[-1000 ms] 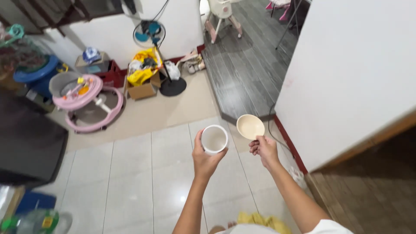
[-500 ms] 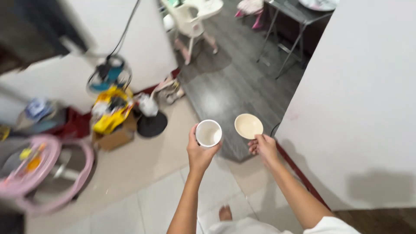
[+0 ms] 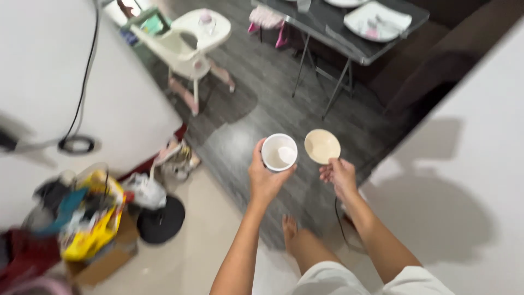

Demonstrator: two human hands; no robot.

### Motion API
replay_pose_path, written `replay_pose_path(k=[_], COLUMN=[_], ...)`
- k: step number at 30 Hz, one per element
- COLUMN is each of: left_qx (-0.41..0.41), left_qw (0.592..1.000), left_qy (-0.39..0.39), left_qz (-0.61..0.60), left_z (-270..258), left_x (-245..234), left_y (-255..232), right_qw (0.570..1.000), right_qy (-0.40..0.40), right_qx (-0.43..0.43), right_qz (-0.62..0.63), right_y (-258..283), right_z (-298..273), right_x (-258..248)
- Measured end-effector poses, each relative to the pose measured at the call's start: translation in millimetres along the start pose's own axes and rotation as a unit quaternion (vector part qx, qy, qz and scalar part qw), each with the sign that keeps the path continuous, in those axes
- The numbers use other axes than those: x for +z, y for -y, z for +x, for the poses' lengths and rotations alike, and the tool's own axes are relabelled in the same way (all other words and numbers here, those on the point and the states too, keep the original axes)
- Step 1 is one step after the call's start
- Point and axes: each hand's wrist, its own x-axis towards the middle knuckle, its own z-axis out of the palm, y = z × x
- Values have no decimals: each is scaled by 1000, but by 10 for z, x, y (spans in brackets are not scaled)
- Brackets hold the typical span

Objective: Set a dining table with plates, cutlery, water, and bowls.

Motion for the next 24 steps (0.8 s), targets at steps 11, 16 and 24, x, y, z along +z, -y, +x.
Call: replay_pose_path(k=[11,16,24], left_qx=[-29,-45,18], left_qw=[998,996,987], left_qy=[45,72,140], left_qz=[-13,-38,-77], left_z=[3012,4041,5583], left_x=[738,1056,1965], left_y=[269,578,1406], right_qw=[999,997,981], right_qy=[-45,-74,-189], right_qx=[10,14,25], right_qz=[4,11,18], right_y=[1289,1508,1666], right_z=[2105,2845,3965], right_x=[822,969,1276])
